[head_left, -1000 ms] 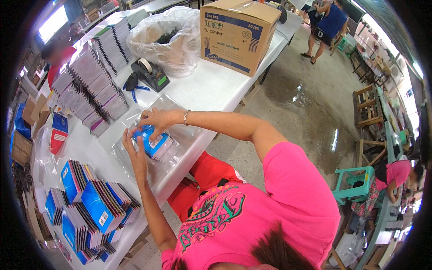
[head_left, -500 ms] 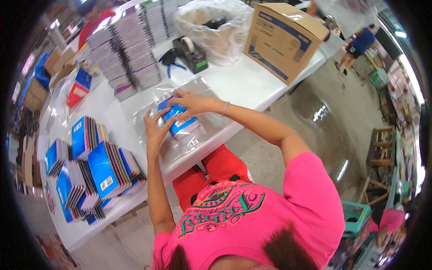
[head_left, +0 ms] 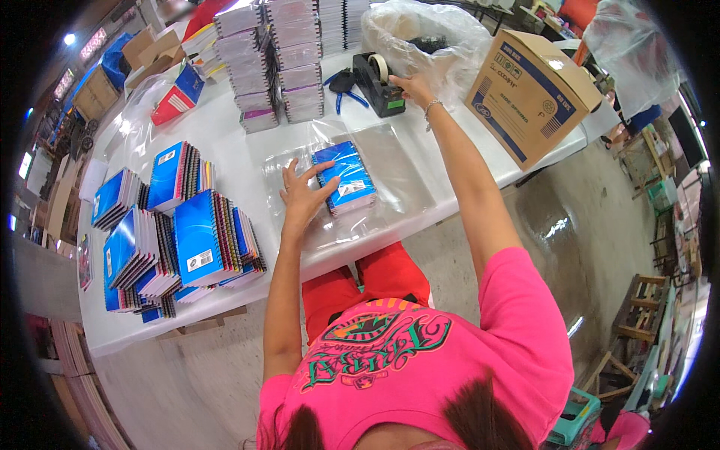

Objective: The person places stacks of spiral-bound notebooks into clear plastic bags and seals them with a handheld tape dispenser. The person repeats this process for multiple stacks, arranging the sealed packages on the table.

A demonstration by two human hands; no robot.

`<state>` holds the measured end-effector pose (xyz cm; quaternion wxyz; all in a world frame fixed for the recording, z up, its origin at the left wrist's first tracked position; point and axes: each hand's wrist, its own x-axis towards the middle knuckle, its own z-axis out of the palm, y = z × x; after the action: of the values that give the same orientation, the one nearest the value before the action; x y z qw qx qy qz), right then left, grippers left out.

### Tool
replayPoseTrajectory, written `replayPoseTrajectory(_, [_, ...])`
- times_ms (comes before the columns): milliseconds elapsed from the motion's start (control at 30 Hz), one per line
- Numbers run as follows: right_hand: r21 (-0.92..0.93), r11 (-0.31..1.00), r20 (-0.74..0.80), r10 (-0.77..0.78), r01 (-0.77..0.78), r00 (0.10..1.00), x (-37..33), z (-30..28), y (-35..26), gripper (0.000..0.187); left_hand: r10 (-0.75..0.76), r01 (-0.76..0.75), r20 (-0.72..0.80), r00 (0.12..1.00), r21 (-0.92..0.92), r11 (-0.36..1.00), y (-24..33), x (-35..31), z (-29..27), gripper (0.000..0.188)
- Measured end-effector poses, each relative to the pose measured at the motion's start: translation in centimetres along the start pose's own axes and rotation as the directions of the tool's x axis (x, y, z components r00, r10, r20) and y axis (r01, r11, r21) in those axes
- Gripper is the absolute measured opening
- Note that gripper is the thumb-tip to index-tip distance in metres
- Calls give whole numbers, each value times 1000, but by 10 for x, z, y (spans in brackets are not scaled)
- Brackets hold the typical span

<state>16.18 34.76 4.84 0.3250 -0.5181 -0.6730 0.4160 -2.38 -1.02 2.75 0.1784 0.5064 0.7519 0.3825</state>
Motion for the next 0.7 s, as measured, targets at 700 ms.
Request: replayPoseTrajectory(700, [-52,999,-100,11,-16,995,-41,-15,52,14,10,-7,35,999,-84,996,3,0,5,46])
